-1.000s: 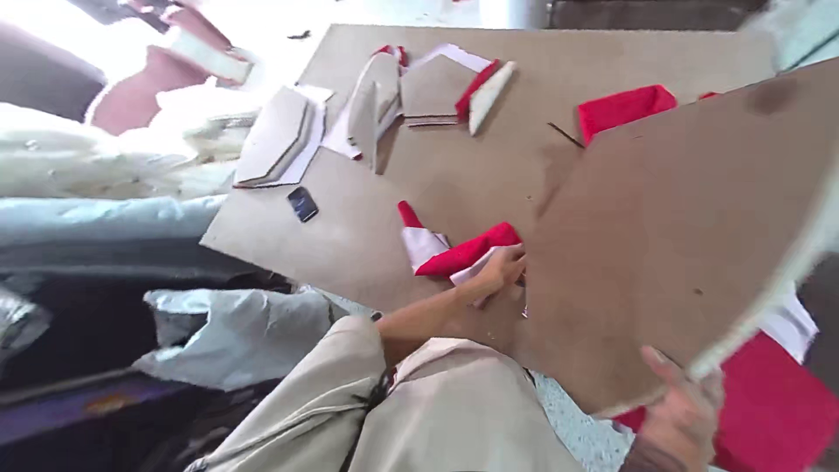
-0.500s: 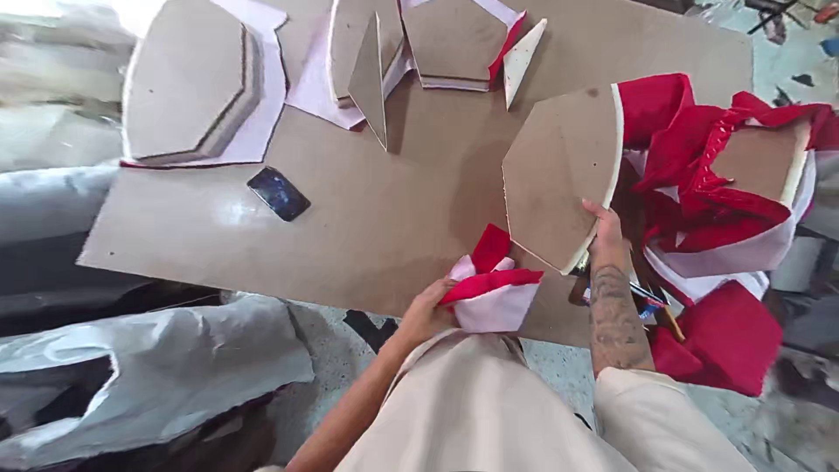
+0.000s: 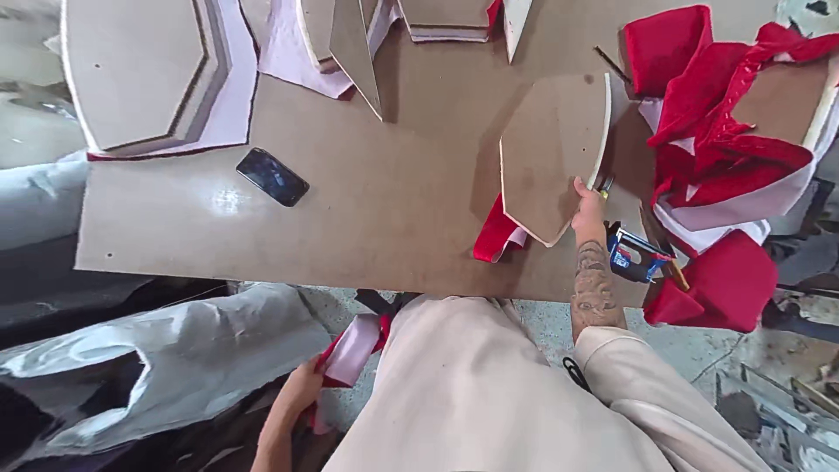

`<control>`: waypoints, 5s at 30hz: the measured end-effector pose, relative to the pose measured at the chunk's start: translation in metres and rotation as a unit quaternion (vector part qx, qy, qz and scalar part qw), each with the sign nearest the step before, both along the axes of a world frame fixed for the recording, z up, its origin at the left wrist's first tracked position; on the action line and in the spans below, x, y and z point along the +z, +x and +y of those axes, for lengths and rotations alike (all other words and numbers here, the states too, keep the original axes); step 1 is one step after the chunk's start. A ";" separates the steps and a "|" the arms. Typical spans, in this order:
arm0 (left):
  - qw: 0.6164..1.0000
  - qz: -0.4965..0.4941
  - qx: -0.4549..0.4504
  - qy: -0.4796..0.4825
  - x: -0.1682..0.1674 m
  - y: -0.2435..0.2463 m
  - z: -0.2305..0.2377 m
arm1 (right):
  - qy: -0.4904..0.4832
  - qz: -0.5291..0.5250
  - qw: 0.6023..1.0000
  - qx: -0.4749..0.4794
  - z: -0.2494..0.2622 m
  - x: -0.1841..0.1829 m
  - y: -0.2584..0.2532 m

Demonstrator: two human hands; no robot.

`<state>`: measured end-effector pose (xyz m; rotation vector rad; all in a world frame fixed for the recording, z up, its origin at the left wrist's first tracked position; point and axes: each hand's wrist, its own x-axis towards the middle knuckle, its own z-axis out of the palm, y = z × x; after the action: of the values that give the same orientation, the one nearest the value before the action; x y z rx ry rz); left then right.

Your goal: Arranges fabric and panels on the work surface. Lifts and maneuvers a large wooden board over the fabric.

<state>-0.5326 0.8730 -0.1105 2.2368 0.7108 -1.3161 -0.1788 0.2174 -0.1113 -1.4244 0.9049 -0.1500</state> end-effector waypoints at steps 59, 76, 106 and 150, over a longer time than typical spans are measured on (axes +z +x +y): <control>0.873 -0.394 0.260 0.124 -0.004 0.346 0.326 | -0.555 0.074 0.780 0.278 0.394 -0.005 0.009; 0.909 -0.297 0.232 0.175 -0.008 0.477 0.411 | -0.226 0.155 0.928 0.252 0.530 -0.033 0.350; 0.927 -0.226 0.205 0.217 0.004 0.474 0.377 | -0.097 -0.145 0.863 0.475 0.563 -0.052 0.219; 0.905 -0.411 0.035 0.102 0.056 0.814 0.211 | -0.338 -0.003 0.830 0.443 0.421 -0.027 0.028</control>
<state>0.2813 1.0842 -0.0545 2.5784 0.5961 -0.1773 -0.1507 0.6381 -0.1382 -2.3743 0.0741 0.2606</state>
